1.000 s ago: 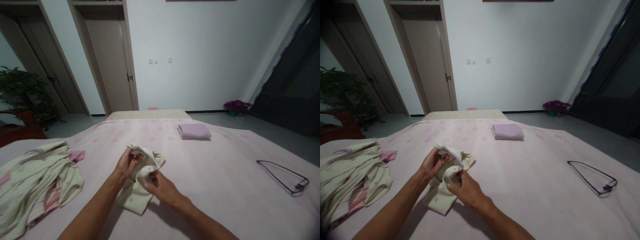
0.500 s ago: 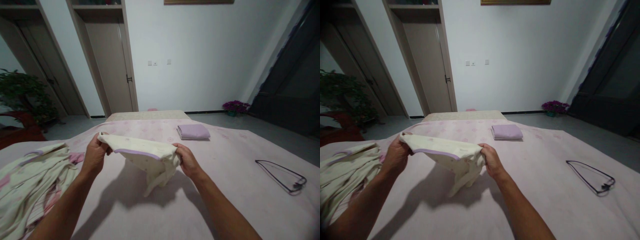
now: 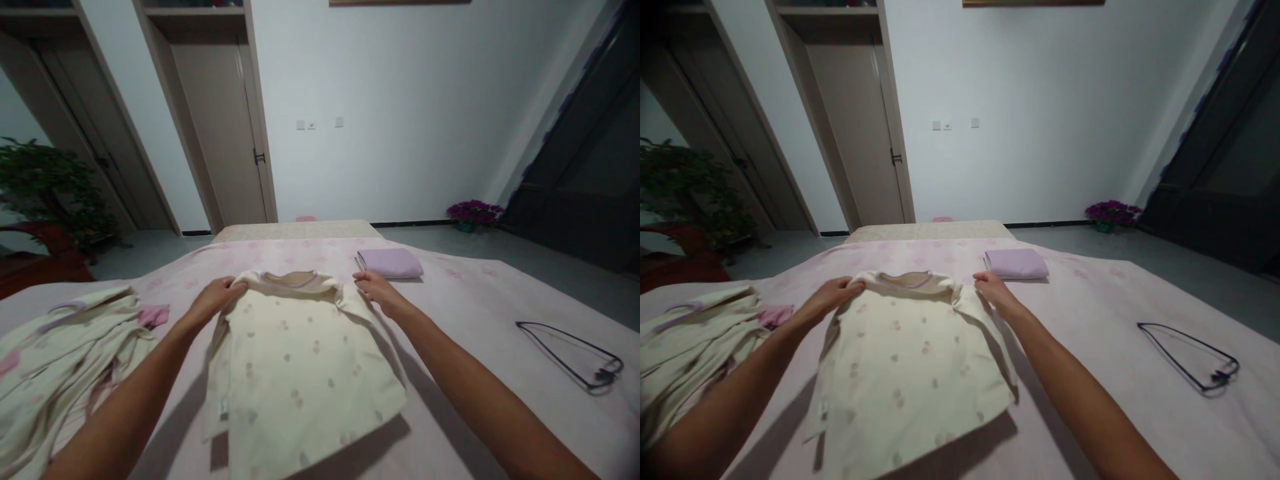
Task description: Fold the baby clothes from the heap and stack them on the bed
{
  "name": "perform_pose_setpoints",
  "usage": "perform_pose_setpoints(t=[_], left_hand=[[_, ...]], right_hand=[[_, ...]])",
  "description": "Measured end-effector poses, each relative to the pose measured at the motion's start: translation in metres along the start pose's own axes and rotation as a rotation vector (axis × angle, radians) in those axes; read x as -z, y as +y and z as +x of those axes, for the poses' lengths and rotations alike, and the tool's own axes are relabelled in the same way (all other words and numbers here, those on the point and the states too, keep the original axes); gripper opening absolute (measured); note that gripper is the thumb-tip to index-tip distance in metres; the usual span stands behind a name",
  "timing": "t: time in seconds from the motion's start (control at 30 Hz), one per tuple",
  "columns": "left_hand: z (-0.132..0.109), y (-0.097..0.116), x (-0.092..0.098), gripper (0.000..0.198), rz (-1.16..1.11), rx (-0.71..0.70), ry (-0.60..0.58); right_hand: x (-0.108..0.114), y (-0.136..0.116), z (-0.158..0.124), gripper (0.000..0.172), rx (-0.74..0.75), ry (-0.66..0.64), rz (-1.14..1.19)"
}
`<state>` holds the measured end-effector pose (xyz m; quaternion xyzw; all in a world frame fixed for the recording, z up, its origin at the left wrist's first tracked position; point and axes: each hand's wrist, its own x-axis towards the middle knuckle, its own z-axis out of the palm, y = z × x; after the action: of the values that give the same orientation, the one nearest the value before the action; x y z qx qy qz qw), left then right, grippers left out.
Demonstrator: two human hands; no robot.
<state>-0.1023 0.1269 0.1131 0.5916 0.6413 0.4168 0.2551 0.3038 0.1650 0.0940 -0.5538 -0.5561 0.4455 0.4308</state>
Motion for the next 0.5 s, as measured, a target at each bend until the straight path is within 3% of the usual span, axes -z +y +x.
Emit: perform_pose_setpoints(t=[0.1,0.2,0.27,0.33,0.43,0.5], left_hand=[[0.006,-0.047,-0.035,0.039,0.025,0.126,-0.127],[0.003,-0.072,-0.051,0.044,0.019,0.196,-0.157],[0.004,-0.079,-0.053,0.046,0.006,0.218,-0.169],[0.006,-0.081,-0.053,0.046,-0.007,0.233,-0.195],[0.007,-0.081,-0.053,0.047,-0.03,0.242,-0.222],[0.006,-0.08,-0.054,0.049,-0.093,0.251,-0.235]], right_hand=[[-0.003,0.052,-0.002,0.035,0.125,-0.007,-0.299],[-0.005,0.071,-0.022,0.049,0.182,-0.117,-0.548],[-0.009,0.07,-0.037,0.054,0.217,-0.176,-0.752],[-0.015,0.066,-0.049,0.044,0.248,-0.187,-0.925],[-0.023,0.067,-0.053,0.022,0.284,-0.107,-1.051],[-0.021,0.069,-0.048,0.022,0.262,-0.043,-1.016]])
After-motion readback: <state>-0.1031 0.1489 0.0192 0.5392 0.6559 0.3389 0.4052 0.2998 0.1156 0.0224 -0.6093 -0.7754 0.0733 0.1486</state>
